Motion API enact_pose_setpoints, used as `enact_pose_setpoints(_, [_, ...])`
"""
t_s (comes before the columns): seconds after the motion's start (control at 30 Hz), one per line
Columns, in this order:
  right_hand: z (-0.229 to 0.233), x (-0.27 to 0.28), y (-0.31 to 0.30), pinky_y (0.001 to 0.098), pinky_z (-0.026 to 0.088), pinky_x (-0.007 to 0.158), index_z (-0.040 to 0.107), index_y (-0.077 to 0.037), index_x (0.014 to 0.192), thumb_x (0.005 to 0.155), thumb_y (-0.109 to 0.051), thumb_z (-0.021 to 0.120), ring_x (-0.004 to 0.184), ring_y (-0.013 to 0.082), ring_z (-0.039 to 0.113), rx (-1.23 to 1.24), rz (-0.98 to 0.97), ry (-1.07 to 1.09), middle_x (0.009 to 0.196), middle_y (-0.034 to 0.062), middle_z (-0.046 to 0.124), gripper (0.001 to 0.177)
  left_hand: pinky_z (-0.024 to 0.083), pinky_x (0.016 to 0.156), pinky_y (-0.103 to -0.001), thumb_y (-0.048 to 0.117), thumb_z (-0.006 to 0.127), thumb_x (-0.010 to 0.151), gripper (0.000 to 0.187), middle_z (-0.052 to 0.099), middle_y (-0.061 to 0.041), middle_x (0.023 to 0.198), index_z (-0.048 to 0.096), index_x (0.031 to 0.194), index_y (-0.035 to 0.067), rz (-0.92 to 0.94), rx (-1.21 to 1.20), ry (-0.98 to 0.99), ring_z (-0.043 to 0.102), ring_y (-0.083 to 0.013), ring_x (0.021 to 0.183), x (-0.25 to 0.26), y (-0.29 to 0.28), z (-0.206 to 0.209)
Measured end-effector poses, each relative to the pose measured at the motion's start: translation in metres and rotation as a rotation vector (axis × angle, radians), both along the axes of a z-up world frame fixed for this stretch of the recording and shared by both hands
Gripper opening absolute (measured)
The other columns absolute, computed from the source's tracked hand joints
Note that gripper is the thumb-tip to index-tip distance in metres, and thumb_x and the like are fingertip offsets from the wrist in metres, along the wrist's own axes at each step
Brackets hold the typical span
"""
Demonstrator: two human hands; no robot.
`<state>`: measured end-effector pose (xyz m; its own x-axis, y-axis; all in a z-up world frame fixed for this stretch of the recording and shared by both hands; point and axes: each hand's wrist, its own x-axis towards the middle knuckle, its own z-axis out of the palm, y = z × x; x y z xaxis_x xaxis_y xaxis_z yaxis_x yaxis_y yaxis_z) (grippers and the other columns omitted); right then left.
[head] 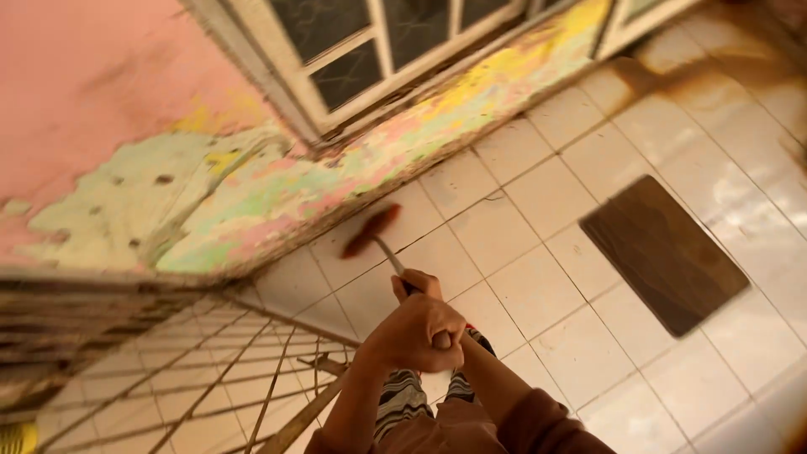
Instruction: The recorder is sweeping a tiled porch and balcony area using a broom and dustpan to collect dirt and debris.
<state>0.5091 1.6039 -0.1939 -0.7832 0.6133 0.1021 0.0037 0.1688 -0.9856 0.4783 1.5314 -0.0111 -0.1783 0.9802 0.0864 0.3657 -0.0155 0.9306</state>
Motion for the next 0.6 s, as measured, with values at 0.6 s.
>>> enact_pose_setpoints(0.6, [-0.048,-0.046,-0.108,0.0346,0.042,0.058,0.059,0.001,0.092,0.096,-0.014,0.072,0.067,0.0183,0.051,-0.218,0.613,0.312,0.080,0.0111,0.058,0.020,0.044,0.055,-0.039,0.007,0.069,0.064,0.020,0.049,-0.006,0.054,0.051,0.056,0.007,0.573,-0.176,0.310,0.051,-0.0269,0.048,0.018,-0.096,-0.083])
